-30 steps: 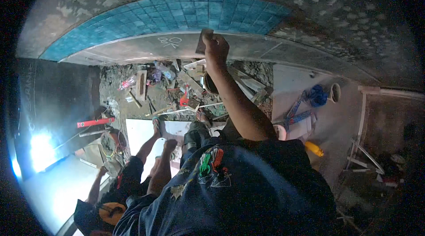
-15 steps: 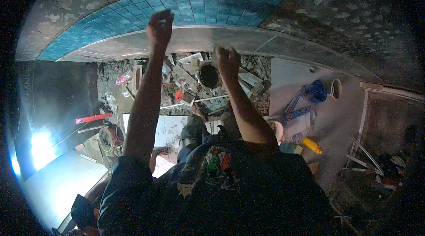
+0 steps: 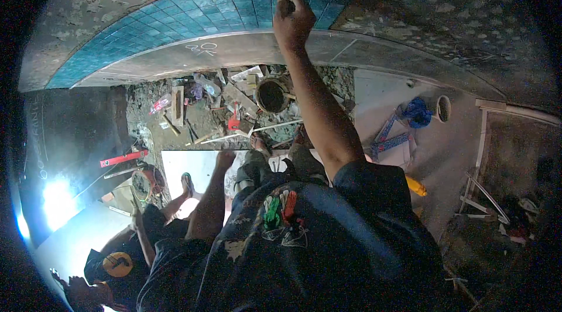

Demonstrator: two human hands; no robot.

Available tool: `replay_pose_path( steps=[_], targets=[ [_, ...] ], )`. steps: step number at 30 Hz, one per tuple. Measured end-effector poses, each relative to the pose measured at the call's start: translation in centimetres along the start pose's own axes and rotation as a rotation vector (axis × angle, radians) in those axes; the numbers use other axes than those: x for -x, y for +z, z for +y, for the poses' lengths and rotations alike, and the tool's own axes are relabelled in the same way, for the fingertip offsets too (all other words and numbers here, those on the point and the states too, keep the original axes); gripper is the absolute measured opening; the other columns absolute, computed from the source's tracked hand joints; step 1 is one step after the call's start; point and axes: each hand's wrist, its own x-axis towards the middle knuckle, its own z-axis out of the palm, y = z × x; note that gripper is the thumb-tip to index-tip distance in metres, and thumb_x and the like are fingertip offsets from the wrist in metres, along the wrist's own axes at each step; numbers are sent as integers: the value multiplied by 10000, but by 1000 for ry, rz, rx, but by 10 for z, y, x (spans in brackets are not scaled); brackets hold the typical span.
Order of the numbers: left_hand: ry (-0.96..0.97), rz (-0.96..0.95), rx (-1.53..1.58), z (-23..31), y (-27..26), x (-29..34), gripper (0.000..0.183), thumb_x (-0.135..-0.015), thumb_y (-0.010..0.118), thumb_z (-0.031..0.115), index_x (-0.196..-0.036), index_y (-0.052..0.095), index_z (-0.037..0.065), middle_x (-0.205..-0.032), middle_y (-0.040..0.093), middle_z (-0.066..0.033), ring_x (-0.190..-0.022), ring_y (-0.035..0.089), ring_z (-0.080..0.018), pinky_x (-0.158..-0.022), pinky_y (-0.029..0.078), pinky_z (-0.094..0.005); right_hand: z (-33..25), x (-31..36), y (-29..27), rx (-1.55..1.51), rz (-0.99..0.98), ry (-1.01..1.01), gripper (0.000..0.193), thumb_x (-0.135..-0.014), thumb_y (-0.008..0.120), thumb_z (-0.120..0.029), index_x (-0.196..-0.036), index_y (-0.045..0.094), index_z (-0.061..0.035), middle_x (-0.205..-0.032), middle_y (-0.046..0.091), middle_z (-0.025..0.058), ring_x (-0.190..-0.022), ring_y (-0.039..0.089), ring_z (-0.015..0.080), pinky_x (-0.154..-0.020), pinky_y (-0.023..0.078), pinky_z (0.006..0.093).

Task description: The person applies adhesive and places small blue tiles along a prepared wall section, using a small scraper to clean the surface and adjust the tiles.

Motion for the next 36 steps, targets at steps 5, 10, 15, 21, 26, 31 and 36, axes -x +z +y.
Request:
replay_pose_path(
  steps=[5,10,15,21,26,31,36],
  targets=[
    [-221,-609,8,-16,-14,181,86,-838,712,203,-830,769,139,-834,741,-156,-713,718,-314,-641,569,-494,-1,-10,7,-39,70,-89,154,-878,757,-138,-957,734,-8,-816,733,149,-732,724,252,-670,553,381],
    [-794,-386,554,-20,-41,216,197,-893,689,245,-1034,733,115,-969,730,-118,-820,699,-289,-665,565,-453,-8,-6,18,30,38,-94,110,-855,764,-107,-913,727,-22,-795,718,136,-714,717,285,-654,548,396],
    [-958,-188,889,-36,-55,161,328,-950,670,277,-1215,698,86,-1076,723,-80,-908,690,-252,-683,553,-403,-13,-6,22,-12,73,-133,93,-857,761,-103,-893,719,-27,-794,711,129,-720,715,286,-647,547,409],
    [-1000,39,1145,4,-94,56,334,-978,674,213,-1228,700,-7,-996,747,-92,-819,701,-184,-657,527,-348,-16,-4,26,53,98,-145,93,-844,765,-114,-878,719,-42,-783,701,128,-724,712,310,-647,548,417],
    [-942,41,1133,18,-94,52,343,-966,673,206,-1192,714,-49,-974,764,-112,-784,706,-179,-688,546,-330,-20,-5,26,75,86,-123,97,-828,768,-121,-861,714,-48,-763,694,131,-712,703,324,-648,544,407],
    [-935,-129,846,-21,-40,122,298,-927,675,259,-1080,782,26,-967,779,-176,-793,758,-232,-736,589,-351,-24,-6,26,37,54,-63,76,-830,749,-116,-850,710,-53,-762,693,129,-709,693,331,-649,543,418],
    [-609,-135,501,-32,-21,165,254,-930,688,260,-1044,791,57,-939,788,-135,-749,759,-216,-684,601,-351,-28,-5,28,67,79,-123,70,-827,738,-100,-853,693,-54,-779,683,131,-717,684,342,-649,539,422]
  ],
)
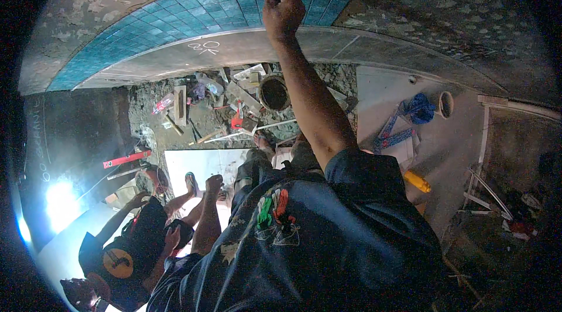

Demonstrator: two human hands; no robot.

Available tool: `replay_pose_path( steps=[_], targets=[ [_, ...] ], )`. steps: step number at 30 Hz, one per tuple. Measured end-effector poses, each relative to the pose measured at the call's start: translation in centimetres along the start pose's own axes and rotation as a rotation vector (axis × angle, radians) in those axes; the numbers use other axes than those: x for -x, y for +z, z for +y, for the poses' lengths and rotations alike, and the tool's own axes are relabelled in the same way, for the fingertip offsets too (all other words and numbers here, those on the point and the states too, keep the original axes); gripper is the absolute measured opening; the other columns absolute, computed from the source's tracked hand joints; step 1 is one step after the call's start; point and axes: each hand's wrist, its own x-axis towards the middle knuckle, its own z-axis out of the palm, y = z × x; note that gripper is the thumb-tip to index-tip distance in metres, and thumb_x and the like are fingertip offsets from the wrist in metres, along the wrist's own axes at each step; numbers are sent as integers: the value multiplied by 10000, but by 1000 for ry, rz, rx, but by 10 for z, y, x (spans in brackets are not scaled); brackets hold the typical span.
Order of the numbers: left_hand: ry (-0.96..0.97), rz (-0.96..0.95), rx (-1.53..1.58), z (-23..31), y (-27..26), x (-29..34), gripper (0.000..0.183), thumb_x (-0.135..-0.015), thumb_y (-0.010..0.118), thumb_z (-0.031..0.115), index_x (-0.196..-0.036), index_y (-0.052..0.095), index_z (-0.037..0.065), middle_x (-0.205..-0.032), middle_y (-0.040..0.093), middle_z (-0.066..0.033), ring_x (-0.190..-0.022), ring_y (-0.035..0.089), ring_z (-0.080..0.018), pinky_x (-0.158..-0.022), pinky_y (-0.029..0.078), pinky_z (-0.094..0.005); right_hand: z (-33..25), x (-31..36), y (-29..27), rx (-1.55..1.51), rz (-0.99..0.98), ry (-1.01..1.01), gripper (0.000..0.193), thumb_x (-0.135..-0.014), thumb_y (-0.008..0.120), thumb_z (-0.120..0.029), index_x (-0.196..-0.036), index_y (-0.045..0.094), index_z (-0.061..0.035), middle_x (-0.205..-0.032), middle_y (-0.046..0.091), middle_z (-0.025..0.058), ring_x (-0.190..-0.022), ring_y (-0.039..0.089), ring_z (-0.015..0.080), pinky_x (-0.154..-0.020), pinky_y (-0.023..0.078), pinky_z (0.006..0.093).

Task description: The person applies adhesive and places small blue tiles along a prepared wall section, using a small scraper to clean the surface and adjust the tiles.

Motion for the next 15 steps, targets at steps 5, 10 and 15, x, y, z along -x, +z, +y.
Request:
replay_pose_path(
  steps=[5,10,15],
  targets=[
    [-399,-75,325,36,-11,-10,146,-975,590,129,-1013,730,113,-880,715,-38,-777,728,-127,-527,506,-307,4,3,-1,-8,-8,-35,80,-823,738,-94,-843,670,-58,-771,664,132,-708,668,353,-636,522,432],
    [-431,31,557,77,-21,-26,274,-962,699,226,-1107,758,1,-851,760,-97,-698,703,-167,-649,568,-325,6,0,-3,36,-4,-96,96,-829,749,-104,-859,666,-65,-788,662,133,-730,668,351,-633,514,438],
    [-352,55,540,110,-27,-44,274,-969,685,220,-1107,761,-4,-850,755,-102,-749,709,-166,-701,568,-328,6,0,-3,49,-67,-74,89,-848,738,-126,-884,673,-78,-841,671,127,-747,670,363,-634,517,455]
  ],
)
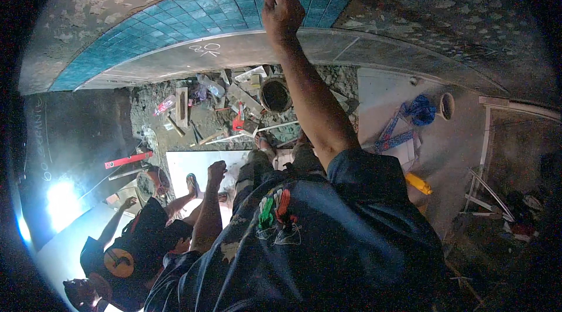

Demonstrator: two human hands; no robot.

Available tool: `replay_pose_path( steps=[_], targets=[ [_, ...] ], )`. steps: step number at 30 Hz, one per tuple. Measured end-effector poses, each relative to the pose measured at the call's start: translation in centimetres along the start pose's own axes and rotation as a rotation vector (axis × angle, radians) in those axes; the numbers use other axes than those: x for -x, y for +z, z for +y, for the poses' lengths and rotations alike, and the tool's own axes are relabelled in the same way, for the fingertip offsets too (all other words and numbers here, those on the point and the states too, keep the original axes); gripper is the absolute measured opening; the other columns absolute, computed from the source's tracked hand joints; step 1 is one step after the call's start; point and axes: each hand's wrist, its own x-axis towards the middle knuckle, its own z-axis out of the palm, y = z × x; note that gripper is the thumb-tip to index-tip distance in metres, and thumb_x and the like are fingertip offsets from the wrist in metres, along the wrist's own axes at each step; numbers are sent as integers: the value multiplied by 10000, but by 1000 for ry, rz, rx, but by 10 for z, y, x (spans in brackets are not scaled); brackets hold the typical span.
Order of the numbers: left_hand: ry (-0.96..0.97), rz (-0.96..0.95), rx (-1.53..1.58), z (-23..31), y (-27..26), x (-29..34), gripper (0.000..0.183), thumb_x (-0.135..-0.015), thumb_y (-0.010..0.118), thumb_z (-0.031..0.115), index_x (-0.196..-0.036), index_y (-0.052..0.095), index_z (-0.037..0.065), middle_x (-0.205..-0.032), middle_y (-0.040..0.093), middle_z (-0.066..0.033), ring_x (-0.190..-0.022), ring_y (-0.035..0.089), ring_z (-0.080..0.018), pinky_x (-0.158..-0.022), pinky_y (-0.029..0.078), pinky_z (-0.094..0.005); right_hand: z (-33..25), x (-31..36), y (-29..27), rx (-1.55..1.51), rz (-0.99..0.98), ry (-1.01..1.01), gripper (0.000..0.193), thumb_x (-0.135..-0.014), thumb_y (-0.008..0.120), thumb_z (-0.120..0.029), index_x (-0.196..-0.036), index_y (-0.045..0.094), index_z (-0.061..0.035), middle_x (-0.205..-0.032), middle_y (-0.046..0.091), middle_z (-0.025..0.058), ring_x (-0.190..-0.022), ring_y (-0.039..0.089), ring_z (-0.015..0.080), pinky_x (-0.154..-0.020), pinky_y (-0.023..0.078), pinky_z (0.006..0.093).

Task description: The person applies adhesive and places small blue tiles along a prepared wall section, using a small scraper to clean the surface and adjust the tiles.

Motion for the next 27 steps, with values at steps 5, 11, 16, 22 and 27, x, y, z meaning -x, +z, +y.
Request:
replay_pose_path(
  steps=[5,11,16,22,27],
  targets=[
    [8,-5,-12,4,2,-6,260,-956,683,215,-1087,769,7,-835,754,-103,-750,715,-175,-708,568,-335,-1,-4,-4,40,-12,-10,79,-859,720,-139,-887,672,-83,-866,674,125,-747,665,371,-631,518,459],
    [-44,-36,-43,-9,-2,-5,250,-931,670,217,-1060,790,40,-834,753,-103,-714,707,-165,-679,568,-338,5,6,-15,25,0,111,68,-866,718,-121,-872,679,-65,-825,671,141,-740,674,359,-644,531,449],
    [-120,6,-14,-13,2,3,314,-909,688,228,-1121,772,10,-880,763,-128,-722,719,-175,-671,576,-327,15,10,-30,-62,80,191,82,-855,723,-104,-910,699,-48,-812,666,140,-730,665,353,-673,536,459],
    [-91,-48,-39,-19,1,-1,348,-909,680,231,-1156,755,-2,-938,772,-170,-756,741,-247,-708,594,-358,32,2,-28,-4,138,93,102,-870,743,-99,-924,705,-21,-820,688,137,-742,696,327,-654,532,421],
    [422,-130,-820,-10,4,-40,277,-901,655,260,-1031,743,32,-950,713,-265,-842,690,-474,-744,558,-503,18,24,-62,-2,-122,156,106,-885,722,-134,-929,700,-40,-870,670,153,-800,674,372,-699,535,462]
  ],
)
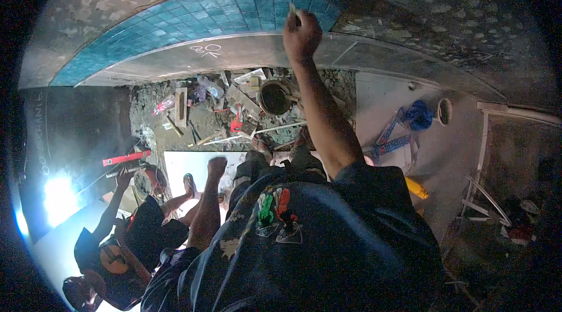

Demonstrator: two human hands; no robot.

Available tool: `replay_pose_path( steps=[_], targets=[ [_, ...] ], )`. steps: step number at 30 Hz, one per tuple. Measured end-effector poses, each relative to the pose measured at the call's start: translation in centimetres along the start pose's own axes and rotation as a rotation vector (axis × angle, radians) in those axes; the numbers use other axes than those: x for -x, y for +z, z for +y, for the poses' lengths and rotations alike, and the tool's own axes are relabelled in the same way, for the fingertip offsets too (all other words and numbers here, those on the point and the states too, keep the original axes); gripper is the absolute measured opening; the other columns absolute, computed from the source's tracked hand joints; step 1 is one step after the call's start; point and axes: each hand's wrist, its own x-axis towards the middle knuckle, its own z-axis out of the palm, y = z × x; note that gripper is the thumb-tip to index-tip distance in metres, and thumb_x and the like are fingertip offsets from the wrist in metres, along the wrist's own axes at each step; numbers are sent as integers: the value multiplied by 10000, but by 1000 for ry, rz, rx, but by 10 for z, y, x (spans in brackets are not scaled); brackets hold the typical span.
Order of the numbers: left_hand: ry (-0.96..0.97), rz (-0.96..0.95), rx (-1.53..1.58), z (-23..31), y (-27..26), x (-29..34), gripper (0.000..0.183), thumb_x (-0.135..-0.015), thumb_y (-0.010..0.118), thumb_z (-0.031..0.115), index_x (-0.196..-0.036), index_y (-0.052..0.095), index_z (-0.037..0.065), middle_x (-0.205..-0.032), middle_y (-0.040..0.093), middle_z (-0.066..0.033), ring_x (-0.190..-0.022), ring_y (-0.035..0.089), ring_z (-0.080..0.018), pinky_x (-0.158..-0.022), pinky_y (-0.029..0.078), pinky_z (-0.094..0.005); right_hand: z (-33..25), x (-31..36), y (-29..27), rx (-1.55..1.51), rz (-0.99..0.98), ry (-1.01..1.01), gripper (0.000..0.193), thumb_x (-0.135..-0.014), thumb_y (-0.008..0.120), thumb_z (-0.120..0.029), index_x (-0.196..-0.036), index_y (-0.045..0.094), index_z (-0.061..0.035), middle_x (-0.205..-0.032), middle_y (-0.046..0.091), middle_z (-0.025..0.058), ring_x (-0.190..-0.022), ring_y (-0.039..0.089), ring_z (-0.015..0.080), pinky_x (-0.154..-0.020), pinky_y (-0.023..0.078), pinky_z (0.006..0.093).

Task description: The person applies adhesive and places small blue tiles along a prepared wall section, using a small scraper to clean the surface and adjust the tiles.

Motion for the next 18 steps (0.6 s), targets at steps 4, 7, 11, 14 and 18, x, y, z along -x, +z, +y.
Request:
replay_pose_path(
  steps=[4,7,11,14,18],
  targets=[
    [455,818,-23,132,-114,-131,188,-948,603,159,-799,622,46,-787,653,-218,-753,673,-395,-643,498,-507,22,86,-28,138,-315,41,130,-907,705,-153,-986,730,-53,-891,695,166,-825,687,374,-712,537,457],
    [322,689,427,268,-271,-193,264,-899,668,283,-894,724,25,-874,722,-214,-832,726,-337,-737,543,-448,68,166,-80,186,-405,156,222,-885,764,-222,-991,738,-29,-842,691,206,-806,689,413,-671,534,473],
    [401,839,757,333,-375,-246,412,-843,773,401,-828,775,-11,-714,735,-110,-676,675,-196,-703,548,-383,88,250,-179,207,-588,285,275,-878,750,-268,-1018,744,-33,-859,697,232,-807,680,446,-712,547,484],
    [362,748,989,378,-414,-250,404,-834,838,358,-935,775,-28,-833,758,-105,-702,689,-168,-669,565,-335,141,331,-260,543,-631,352,288,-895,731,-318,-878,706,-31,-807,687,233,-768,671,453,-706,539,507],
    [356,680,1194,382,-419,-271,443,-796,892,311,-992,765,-65,-899,771,-103,-728,708,-169,-659,582,-289,140,366,-329,726,-886,488,277,-936,647,-326,-1016,735,-76,-933,724,179,-884,688,385,-836,529,503]
  ],
)
